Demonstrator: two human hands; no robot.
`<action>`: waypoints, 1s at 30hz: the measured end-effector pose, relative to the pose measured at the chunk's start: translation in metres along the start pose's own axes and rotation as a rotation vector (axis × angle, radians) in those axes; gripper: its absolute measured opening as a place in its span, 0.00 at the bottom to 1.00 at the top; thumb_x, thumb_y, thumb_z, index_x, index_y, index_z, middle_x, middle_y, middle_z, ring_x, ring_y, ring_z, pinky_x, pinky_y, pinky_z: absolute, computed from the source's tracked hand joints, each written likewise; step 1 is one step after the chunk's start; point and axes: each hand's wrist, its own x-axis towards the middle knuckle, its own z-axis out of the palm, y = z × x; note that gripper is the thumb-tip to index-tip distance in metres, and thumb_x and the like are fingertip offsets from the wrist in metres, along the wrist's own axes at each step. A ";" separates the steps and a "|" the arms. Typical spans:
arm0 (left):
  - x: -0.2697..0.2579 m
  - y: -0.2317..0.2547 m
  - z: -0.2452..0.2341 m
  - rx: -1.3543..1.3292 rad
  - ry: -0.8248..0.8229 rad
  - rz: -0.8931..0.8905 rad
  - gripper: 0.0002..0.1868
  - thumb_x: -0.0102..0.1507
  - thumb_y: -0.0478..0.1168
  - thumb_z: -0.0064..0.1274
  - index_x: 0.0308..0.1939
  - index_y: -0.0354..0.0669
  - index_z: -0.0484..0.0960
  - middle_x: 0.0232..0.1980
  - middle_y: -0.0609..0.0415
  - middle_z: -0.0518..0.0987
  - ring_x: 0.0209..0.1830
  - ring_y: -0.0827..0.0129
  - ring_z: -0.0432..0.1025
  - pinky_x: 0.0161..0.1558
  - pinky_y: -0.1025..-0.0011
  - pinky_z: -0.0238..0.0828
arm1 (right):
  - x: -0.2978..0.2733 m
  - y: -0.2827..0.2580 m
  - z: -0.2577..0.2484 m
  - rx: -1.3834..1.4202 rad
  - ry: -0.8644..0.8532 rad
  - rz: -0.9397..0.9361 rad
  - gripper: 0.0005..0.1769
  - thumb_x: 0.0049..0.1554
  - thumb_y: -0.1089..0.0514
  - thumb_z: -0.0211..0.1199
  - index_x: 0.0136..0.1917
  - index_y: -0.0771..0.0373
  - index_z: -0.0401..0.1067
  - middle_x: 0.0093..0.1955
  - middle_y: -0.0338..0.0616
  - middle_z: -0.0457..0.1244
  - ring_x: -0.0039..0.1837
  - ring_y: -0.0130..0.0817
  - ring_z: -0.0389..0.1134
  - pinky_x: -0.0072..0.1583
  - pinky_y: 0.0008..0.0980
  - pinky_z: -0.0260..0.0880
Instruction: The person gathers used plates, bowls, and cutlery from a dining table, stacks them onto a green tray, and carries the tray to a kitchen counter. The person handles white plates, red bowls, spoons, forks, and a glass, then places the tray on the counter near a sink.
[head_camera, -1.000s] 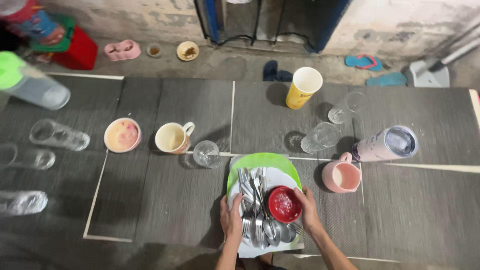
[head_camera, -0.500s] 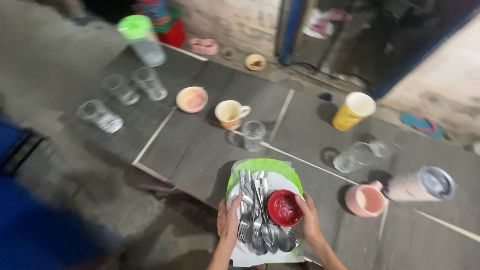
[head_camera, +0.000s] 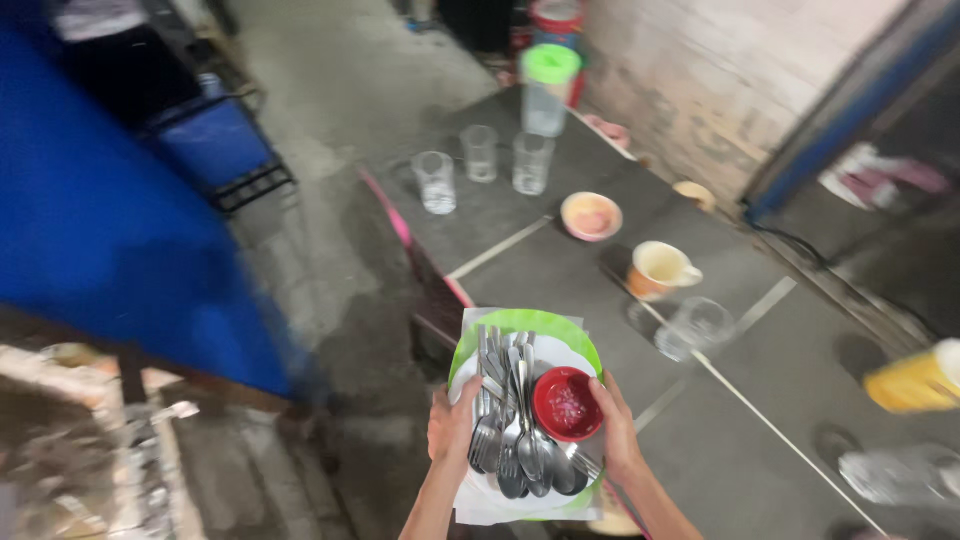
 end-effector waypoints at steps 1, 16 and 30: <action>0.009 0.002 -0.015 -0.009 0.016 -0.018 0.52 0.49 0.74 0.52 0.71 0.53 0.70 0.65 0.47 0.79 0.66 0.53 0.73 0.64 0.57 0.66 | 0.005 -0.002 0.020 -0.028 -0.024 -0.020 0.56 0.53 0.33 0.59 0.82 0.67 0.47 0.80 0.55 0.54 0.81 0.42 0.53 0.77 0.40 0.47; 0.143 0.058 -0.207 -0.137 0.252 0.006 0.53 0.50 0.74 0.53 0.70 0.46 0.71 0.61 0.46 0.81 0.65 0.55 0.73 0.63 0.61 0.65 | 0.100 -0.033 0.285 -0.140 -0.327 -0.155 0.46 0.59 0.38 0.56 0.79 0.70 0.55 0.79 0.51 0.57 0.79 0.37 0.55 0.76 0.34 0.49; 0.277 0.119 -0.281 -0.352 0.442 -0.058 0.52 0.51 0.71 0.55 0.69 0.39 0.72 0.63 0.40 0.80 0.65 0.53 0.74 0.65 0.62 0.64 | 0.224 -0.077 0.470 -0.263 -0.469 -0.077 0.46 0.58 0.38 0.57 0.79 0.70 0.55 0.79 0.52 0.56 0.79 0.36 0.55 0.75 0.32 0.50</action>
